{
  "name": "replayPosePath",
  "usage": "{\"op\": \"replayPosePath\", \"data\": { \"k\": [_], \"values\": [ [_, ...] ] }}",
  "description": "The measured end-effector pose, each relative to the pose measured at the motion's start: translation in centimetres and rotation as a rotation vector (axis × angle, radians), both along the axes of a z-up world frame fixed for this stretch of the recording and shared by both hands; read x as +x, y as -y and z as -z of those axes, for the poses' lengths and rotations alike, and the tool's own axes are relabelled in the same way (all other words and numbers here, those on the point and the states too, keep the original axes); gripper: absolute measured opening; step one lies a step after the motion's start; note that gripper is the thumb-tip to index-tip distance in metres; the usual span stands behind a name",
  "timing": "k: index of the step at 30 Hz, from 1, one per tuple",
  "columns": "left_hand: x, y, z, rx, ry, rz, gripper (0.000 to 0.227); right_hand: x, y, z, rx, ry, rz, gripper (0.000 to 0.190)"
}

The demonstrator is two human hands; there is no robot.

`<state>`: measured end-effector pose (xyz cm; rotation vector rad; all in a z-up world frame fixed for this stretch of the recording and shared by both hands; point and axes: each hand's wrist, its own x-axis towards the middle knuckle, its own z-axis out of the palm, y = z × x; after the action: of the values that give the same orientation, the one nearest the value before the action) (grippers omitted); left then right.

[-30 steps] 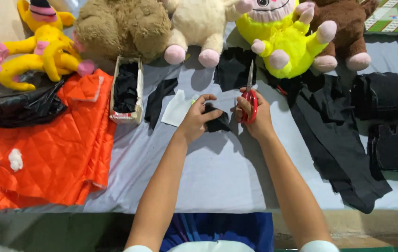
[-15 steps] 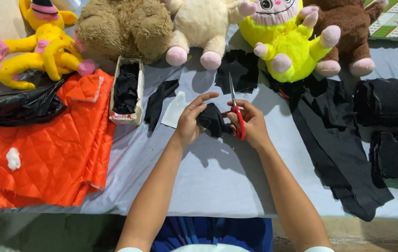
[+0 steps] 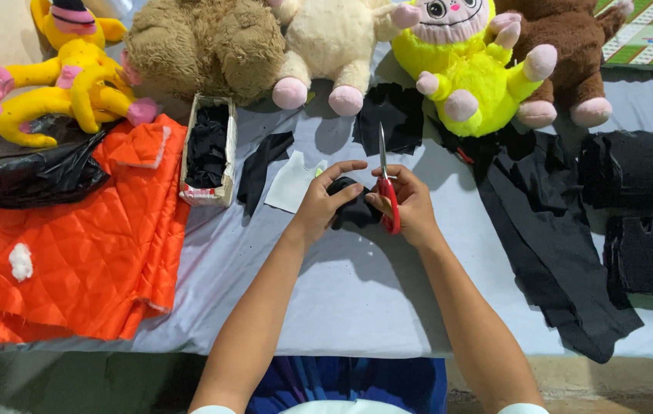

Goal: Cutting small shapes from black fabric using scissors and a white template as a guide.

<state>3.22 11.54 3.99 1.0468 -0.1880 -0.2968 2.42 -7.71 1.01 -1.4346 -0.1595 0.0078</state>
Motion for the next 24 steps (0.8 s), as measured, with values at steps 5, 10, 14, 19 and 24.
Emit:
{"op": "replayPosePath", "data": {
  "k": [5, 10, 14, 19, 24],
  "values": [
    [0.4, -0.1, 1.6, 0.219, 0.102, 0.005, 0.035, -0.4, -0.2, -0.6, -0.017, 0.044, 0.068, 0.042],
    [0.1, 0.3, 1.1, 0.288, 0.177, 0.014, 0.027, -0.1, 0.0, 0.1, 0.007, 0.042, 0.104, 0.042],
    [0.1, 0.1, 1.4, 0.379, 0.203, -0.048, 0.017, -0.5, -0.5, -0.9, 0.030, 0.008, 0.135, 0.043],
    [0.3, 0.1, 1.1, 0.301, 0.185, -0.140, 0.012, -0.3, -0.5, -1.1, 0.106, -0.056, 0.150, 0.040],
    [0.3, 0.6, 1.1, 0.243, 0.110, -0.204, 0.031, -0.2, 0.0, -0.5, 0.079, -0.070, 0.086, 0.033]
  ]
}}
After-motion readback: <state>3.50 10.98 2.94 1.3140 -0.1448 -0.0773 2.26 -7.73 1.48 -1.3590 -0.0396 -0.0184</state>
